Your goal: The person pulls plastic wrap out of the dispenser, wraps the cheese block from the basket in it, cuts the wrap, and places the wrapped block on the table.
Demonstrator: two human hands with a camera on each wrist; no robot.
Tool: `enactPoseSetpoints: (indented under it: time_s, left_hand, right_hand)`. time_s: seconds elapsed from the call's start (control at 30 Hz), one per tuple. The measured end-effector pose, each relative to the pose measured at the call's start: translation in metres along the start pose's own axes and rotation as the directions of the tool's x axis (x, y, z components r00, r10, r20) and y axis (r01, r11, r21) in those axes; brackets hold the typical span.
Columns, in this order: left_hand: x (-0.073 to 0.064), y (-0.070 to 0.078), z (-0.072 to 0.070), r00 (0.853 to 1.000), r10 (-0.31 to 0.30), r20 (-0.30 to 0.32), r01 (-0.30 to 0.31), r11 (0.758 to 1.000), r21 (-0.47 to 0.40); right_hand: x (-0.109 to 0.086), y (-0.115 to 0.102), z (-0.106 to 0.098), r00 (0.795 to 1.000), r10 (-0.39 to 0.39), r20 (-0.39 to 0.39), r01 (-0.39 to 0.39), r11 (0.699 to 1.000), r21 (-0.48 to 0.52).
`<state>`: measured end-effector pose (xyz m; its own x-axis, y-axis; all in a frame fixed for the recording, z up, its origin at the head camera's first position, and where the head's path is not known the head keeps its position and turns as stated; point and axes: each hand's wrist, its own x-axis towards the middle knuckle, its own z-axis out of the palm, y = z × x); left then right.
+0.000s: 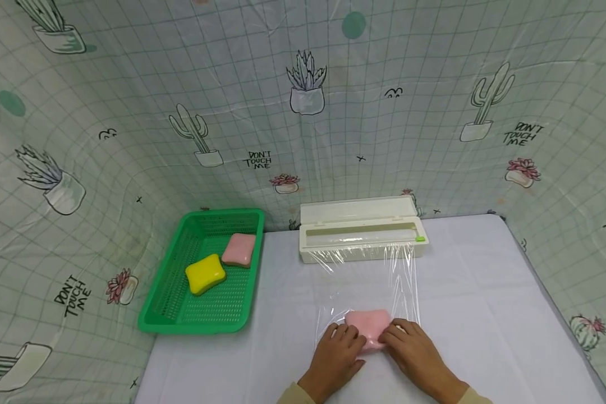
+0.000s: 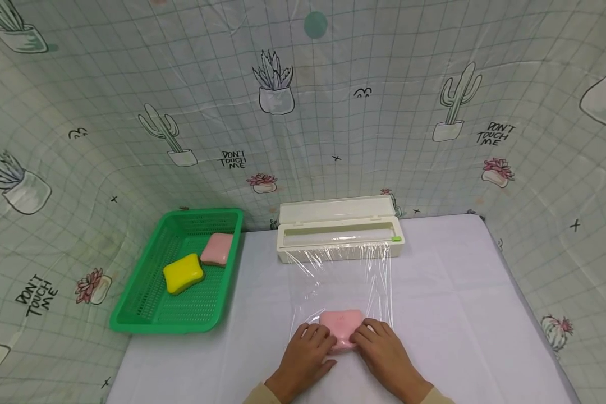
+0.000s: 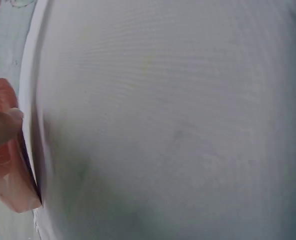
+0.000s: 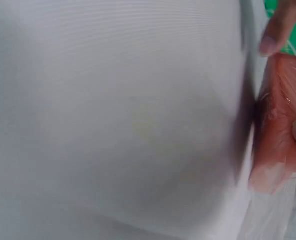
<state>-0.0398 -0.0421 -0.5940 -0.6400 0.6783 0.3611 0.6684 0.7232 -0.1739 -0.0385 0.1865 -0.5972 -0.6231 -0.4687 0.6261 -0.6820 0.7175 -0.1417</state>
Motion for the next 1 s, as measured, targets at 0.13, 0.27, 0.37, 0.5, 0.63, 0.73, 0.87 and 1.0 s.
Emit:
enactPoseSetpoints:
  time_s: [0.13, 0.27, 0.37, 0.5, 0.63, 0.73, 0.87, 1.0]
  left_hand:
    - [0.002, 0.000, 0.003, 0.998, -0.006, -0.067, 0.008, 0.999, 0.035]
    - [0.004, -0.003, 0.004, 0.989, -0.016, -0.144, 0.021, 0.999, 0.034]
    - [0.006, -0.007, 0.004, 0.984, -0.028, -0.176, 0.030, 0.999, 0.012]
    - [0.010, -0.014, 0.002, 0.981, -0.044, -0.190, 0.042, 0.999, -0.016]
    - [0.015, -0.019, -0.002, 0.981, -0.068, -0.183, 0.058, 0.997, -0.057]
    - [0.019, -0.023, -0.003, 0.981, -0.084, -0.177, 0.068, 0.994, -0.091]
    - [0.024, -0.027, -0.003, 0.983, -0.101, -0.156, 0.086, 0.991, -0.099]
    - [0.030, -0.031, -0.003, 0.986, -0.121, -0.114, 0.114, 0.991, -0.069]
  right_hand:
    - [0.006, 0.000, -0.007, 1.000, -0.015, -0.003, 0.015, 1.000, 0.028]
    - [0.011, 0.002, -0.013, 1.000, -0.019, 0.007, 0.019, 0.999, 0.036]
    - [0.013, 0.004, -0.018, 0.999, -0.011, 0.030, 0.010, 0.999, 0.043]
    - [0.014, 0.007, -0.021, 0.997, 0.001, 0.072, -0.003, 1.000, 0.025]
    - [0.016, 0.010, -0.018, 0.998, 0.006, 0.068, -0.005, 1.000, -0.012]
    - [0.019, 0.013, -0.013, 1.000, -0.004, 0.028, 0.004, 1.000, -0.020]
    - [0.024, 0.019, -0.007, 1.000, -0.021, -0.017, 0.021, 1.000, -0.023]
    - [0.031, 0.024, -0.005, 1.000, -0.022, 0.002, 0.022, 1.000, -0.014]
